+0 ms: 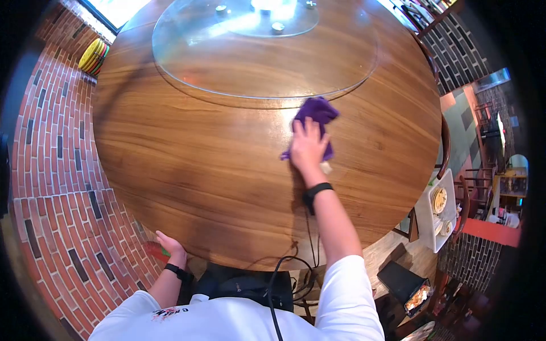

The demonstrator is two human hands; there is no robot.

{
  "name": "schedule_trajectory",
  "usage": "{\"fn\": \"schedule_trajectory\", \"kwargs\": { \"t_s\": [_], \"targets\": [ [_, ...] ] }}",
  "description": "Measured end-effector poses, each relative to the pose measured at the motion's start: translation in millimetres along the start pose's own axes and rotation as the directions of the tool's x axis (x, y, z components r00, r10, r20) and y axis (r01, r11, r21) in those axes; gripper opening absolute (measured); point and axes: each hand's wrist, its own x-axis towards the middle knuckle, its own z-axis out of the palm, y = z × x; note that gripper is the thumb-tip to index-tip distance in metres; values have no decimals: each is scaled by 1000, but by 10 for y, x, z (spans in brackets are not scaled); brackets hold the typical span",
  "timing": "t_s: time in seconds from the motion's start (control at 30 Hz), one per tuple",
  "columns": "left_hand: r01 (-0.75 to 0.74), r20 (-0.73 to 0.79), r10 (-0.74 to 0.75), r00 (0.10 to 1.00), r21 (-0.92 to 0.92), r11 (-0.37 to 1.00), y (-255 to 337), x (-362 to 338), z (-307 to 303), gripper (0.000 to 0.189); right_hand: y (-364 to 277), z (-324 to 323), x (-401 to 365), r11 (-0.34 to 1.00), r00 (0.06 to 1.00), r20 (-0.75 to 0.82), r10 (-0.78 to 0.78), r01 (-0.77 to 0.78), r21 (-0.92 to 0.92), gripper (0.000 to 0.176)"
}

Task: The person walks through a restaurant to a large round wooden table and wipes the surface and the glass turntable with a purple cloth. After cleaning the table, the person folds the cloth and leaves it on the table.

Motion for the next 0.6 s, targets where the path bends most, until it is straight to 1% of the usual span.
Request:
{"fn": "schedule_trajectory", "kwargs": {
  "t_s": [0.07, 0.13, 0.2, 0.27, 0.3, 0.4, 0.43, 0.47, 0.5, 0.53, 0.57, 0.6],
  "targets": [
    [-29, 2, 28, 1000, 61, 998, -91, 110, -52, 80, -618, 69, -12, 980, 988, -78, -134, 144, 138, 44],
    [-37, -19, 40, 999, 111, 993, -132, 137, -89, 80, -1166, 3, -49, 943, 966, -89, -244, 257, 212, 43],
    [-28, -59, 37, 998, 144, 989, -112, 120, -47, 80, -1511, 17, -68, 884, 934, -122, -334, 356, 304, 41],
    [-13, -22, 14, 1000, 26, 1000, 49, -24, 6, 79, -1617, 44, 9, 854, 928, -178, -327, 371, 365, 38],
    [-1, -4, 1, 1000, -31, 1000, 104, -95, 24, 79, -1585, 72, 88, 848, 932, -180, -314, 361, 388, 37],
    [-17, 36, 17, 999, -16, 1000, 55, -16, -32, 77, -1240, 160, 370, 933, 975, -120, -187, 214, 291, 37],
    [-38, 41, 38, 998, -1, 999, 36, 28, -66, 76, -1019, 170, 447, 964, 983, -114, -144, 166, 207, 39],
    [-57, 50, 56, 997, 12, 998, 19, 65, -76, 75, -758, 162, 505, 972, 992, -86, -89, 105, 210, 42],
    [-71, 61, 69, 996, 25, 997, -5, 83, -73, 74, -464, 88, 547, 987, 999, -36, -29, 34, 157, 43],
    [-58, 93, 59, 994, -14, 998, -19, 88, -85, 74, -127, 41, 557, 995, 999, -51, 16, -11, 100, 42],
    [-43, 124, 50, 991, -57, 997, -17, 95, -83, 73, 217, 30, 555, 990, 994, -50, 93, -87, 115, 41],
    [-26, 152, 41, 987, -103, 994, -20, 95, -70, 73, 569, -59, 501, 989, 983, -132, 128, -116, 96, 40]
  ]
}}
